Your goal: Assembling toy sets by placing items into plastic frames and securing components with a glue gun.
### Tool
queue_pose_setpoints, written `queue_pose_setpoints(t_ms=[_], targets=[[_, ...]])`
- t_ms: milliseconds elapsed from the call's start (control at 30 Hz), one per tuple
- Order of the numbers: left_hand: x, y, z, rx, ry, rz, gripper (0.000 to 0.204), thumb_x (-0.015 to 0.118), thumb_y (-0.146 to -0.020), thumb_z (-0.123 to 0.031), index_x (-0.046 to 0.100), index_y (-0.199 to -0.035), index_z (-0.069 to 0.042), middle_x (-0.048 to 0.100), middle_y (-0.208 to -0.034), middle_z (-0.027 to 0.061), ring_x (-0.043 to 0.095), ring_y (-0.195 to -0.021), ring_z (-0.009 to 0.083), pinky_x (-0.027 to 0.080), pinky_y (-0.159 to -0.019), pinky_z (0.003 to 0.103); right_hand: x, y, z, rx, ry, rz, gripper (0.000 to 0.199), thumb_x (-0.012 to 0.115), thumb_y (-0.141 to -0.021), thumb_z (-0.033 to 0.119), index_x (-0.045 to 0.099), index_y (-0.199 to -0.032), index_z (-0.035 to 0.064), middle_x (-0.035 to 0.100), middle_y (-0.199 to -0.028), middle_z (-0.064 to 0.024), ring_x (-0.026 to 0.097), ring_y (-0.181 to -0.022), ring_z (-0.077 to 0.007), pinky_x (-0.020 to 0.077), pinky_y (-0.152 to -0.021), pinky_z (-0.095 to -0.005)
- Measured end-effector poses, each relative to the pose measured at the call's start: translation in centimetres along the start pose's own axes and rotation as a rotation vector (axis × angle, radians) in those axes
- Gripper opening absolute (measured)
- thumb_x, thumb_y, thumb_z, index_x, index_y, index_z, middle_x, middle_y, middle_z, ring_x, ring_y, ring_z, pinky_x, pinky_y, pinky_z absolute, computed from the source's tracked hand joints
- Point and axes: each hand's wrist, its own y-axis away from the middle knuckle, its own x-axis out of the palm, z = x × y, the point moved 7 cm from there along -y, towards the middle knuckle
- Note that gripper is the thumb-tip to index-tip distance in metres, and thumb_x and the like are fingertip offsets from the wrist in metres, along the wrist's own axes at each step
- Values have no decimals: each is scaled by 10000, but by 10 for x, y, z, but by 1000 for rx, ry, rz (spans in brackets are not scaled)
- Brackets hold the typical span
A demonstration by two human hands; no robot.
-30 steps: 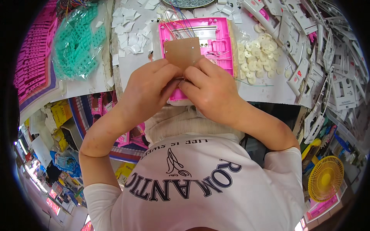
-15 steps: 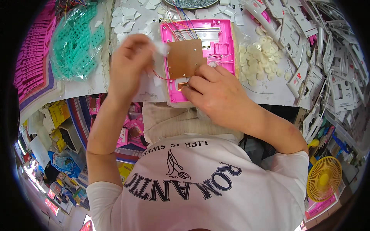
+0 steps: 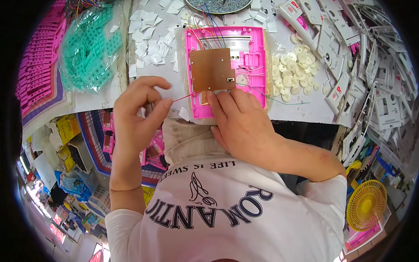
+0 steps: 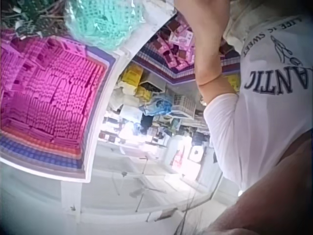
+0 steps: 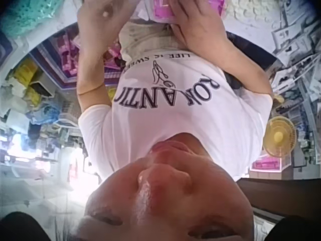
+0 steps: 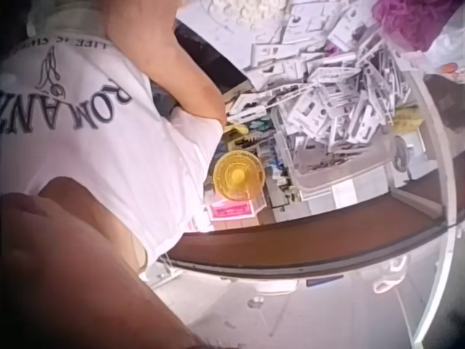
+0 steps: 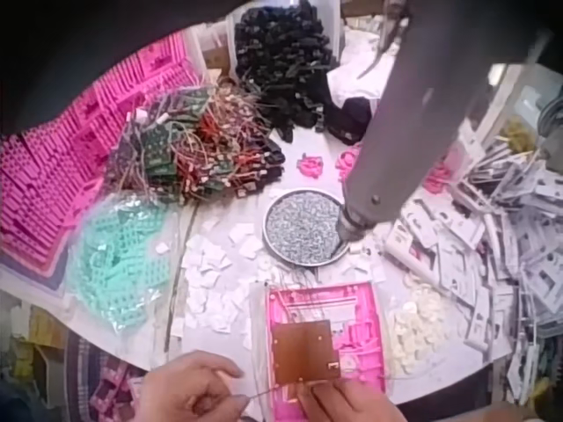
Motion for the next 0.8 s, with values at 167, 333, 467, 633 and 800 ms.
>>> queue_pose_setpoints(t_ms=[167,333,467,633,800], targets=[[44,-9,26,-345,940,124,110,614,-995,-86,649,-978,17,698,-967,110,599,-731,86,460,-621,226,-1,3,-4,-102,50,92,705,750,-803,259,531,-1420,-4,555,-1129,-82,523,-1042,-260,485,-881,-375],[53,-14,0,-19,758,0,105,624,-947,5,647,-1048,23,682,-997,93,638,-779,108,505,-668,233,-4,3,-7,-132,109,136,627,774,-796,293,603,-1345,45,568,-1083,-64,535,-1028,-264,513,-829,-348],[54,-10,-25,304,345,-11,168,690,-829,62,655,-981,0,653,-900,77,632,-689,122,498,-613,251,-41,6,-32,-128,-272,-59,493,814,-757,181,673,-1212,55,641,-1037,-95,612,-935,-278,544,-775,-360],[65,-11,-37,356,283,75,181,683,-820,71,656,-982,-4,652,-899,82,632,-680,140,504,-592,265,-62,9,-60,83,-586,-358,406,808,-742,25,707,-1136,35,698,-1052,-126,679,-827,-275,553,-705,-337],[69,-14,-39,378,246,107,197,684,-819,66,656,-1001,-4,660,-930,87,638,-684,153,514,-595,268,-58,9,-59,-118,-319,-312,315,799,-767,26,717,-1071,44,696,-981,-104,668,-819,-298,542,-705,-357]])
